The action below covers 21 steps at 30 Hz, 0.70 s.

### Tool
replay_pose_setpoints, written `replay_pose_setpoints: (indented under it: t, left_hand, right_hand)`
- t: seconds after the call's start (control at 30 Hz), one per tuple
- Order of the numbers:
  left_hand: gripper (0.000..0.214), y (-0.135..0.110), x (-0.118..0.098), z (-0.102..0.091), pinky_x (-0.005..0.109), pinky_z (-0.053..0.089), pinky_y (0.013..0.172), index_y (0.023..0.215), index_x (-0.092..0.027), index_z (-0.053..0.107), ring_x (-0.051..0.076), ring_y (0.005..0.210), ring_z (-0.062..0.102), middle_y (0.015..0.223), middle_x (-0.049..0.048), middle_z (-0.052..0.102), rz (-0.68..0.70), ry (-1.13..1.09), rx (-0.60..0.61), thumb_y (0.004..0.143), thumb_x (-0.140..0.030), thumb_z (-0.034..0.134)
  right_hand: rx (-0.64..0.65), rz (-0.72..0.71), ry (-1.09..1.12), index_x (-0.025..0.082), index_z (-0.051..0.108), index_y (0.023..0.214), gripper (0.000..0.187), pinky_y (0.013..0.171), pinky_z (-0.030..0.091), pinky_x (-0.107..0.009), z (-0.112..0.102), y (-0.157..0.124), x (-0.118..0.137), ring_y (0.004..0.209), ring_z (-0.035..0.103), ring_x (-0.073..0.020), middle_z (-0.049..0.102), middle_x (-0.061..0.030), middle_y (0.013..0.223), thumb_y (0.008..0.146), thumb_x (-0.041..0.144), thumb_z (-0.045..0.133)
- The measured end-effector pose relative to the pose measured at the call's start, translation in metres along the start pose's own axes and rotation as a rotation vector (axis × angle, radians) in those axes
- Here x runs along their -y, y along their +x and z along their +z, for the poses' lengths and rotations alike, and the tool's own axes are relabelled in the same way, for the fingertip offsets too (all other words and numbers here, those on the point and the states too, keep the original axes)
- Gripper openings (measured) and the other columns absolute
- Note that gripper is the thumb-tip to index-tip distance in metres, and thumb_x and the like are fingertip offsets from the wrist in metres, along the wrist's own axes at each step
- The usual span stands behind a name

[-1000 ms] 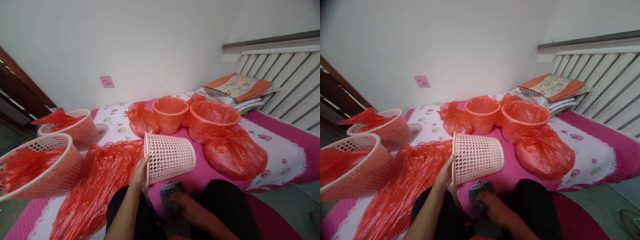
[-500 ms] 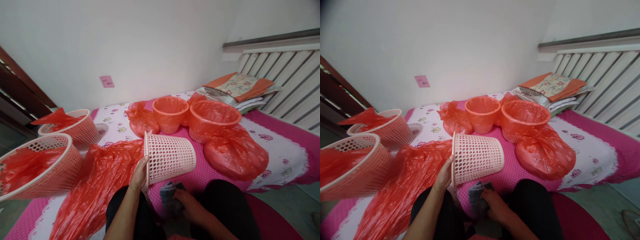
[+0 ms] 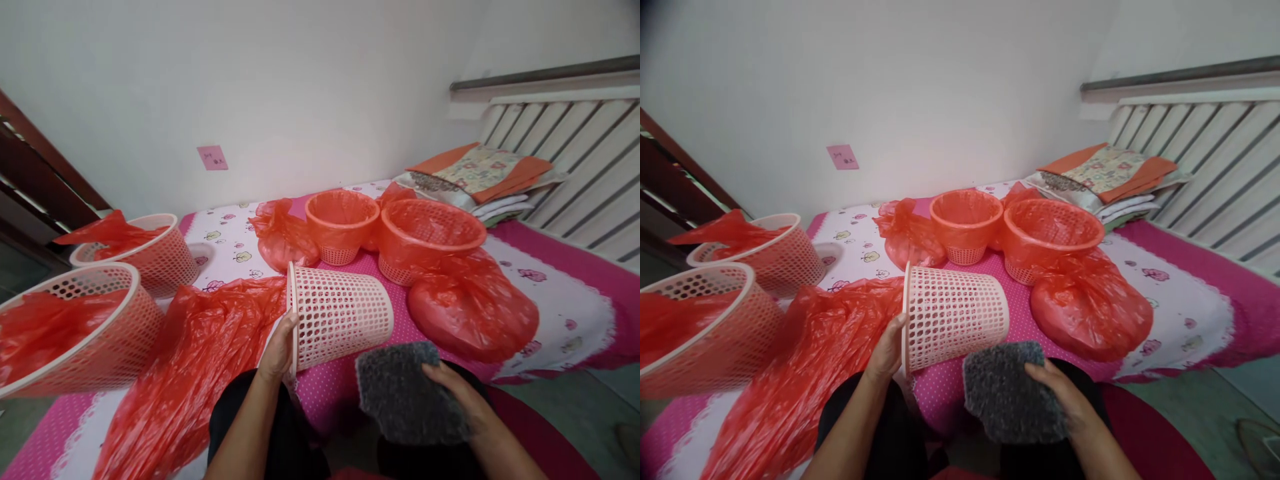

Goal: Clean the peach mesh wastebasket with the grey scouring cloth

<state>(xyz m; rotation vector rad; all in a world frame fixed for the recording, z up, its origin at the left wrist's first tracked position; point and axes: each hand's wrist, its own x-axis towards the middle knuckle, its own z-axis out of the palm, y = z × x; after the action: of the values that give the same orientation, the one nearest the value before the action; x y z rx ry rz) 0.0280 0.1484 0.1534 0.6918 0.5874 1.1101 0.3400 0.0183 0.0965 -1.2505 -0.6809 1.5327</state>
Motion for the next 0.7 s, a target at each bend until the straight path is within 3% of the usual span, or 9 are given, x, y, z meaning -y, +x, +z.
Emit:
replay_pose_setpoints:
  t: [0.13,0.27,0.4,0.5,0.6,0.7]
  left_hand:
    - [0.04,-0.001,-0.003,0.002,0.052,0.05,0.113,0.108,-0.013,0.08,0.04,0.124,0.07,0.115,0.0149,0.082,0.006,0.024,0.038,0.079,-0.041,0.083]
    - [0.042,-0.002,-0.004,0.001,0.051,0.05,0.114,0.11,-0.013,0.08,0.039,0.125,0.069,0.116,0.0149,0.082,0.002,0.044,0.033,0.079,-0.042,0.083]
    - [0.043,-0.001,-0.003,0.0,0.052,0.05,0.112,0.108,-0.012,0.08,0.04,0.123,0.07,0.115,0.0153,0.082,-0.01,0.051,0.028,0.079,-0.044,0.082]
    - [0.042,-0.001,-0.003,0.002,0.053,0.051,0.112,0.108,-0.012,0.08,0.041,0.122,0.071,0.114,0.0157,0.082,-0.007,0.046,0.036,0.079,-0.043,0.082]
    - [0.041,-0.001,-0.003,0.001,0.052,0.05,0.113,0.109,-0.013,0.081,0.04,0.123,0.07,0.115,0.0153,0.082,0.013,0.035,0.052,0.078,-0.04,0.083]
    - [0.039,-0.002,-0.002,-0.003,0.051,0.048,0.115,0.11,-0.013,0.08,0.039,0.124,0.07,0.115,0.0147,0.082,0.025,0.032,0.067,0.08,-0.039,0.082]
  right_hand:
    - [-0.306,-0.179,-0.012,0.021,0.078,0.099,0.048,0.083,0.065,-0.055,-0.009,0.003,0.035,0.084,0.08,-0.0371,0.081,-0.0124,0.083,0.069,0.058,0.082]
    - [-0.583,-0.444,-0.031,0.021,0.076,0.107,0.054,0.091,0.063,-0.054,-0.006,0.007,0.067,0.096,0.078,-0.0364,0.082,-0.0114,0.098,0.07,0.06,0.082]
    - [-0.765,-0.65,-0.392,0.018,0.077,0.107,0.055,0.102,0.057,-0.056,0.003,0.016,0.077,0.104,0.076,-0.0364,0.081,-0.0141,0.107,0.076,0.064,0.078]
    - [-0.695,-0.771,-0.607,0.017,0.074,0.123,0.059,0.108,0.054,-0.056,0.016,0.037,0.067,0.11,0.074,-0.0339,0.079,-0.0148,0.117,0.085,0.061,0.071]
    - [-0.53,-0.857,-0.688,0.018,0.066,0.138,0.057,0.12,0.044,-0.054,0.033,0.064,0.049,0.133,0.063,-0.0301,0.069,-0.0153,0.142,0.094,0.054,0.063]
    - [-0.464,-0.877,-0.761,0.017,0.06,0.145,0.061,0.124,0.04,-0.055,0.043,0.086,0.031,0.144,0.054,-0.0306,0.059,-0.017,0.153,0.094,0.05,0.066]
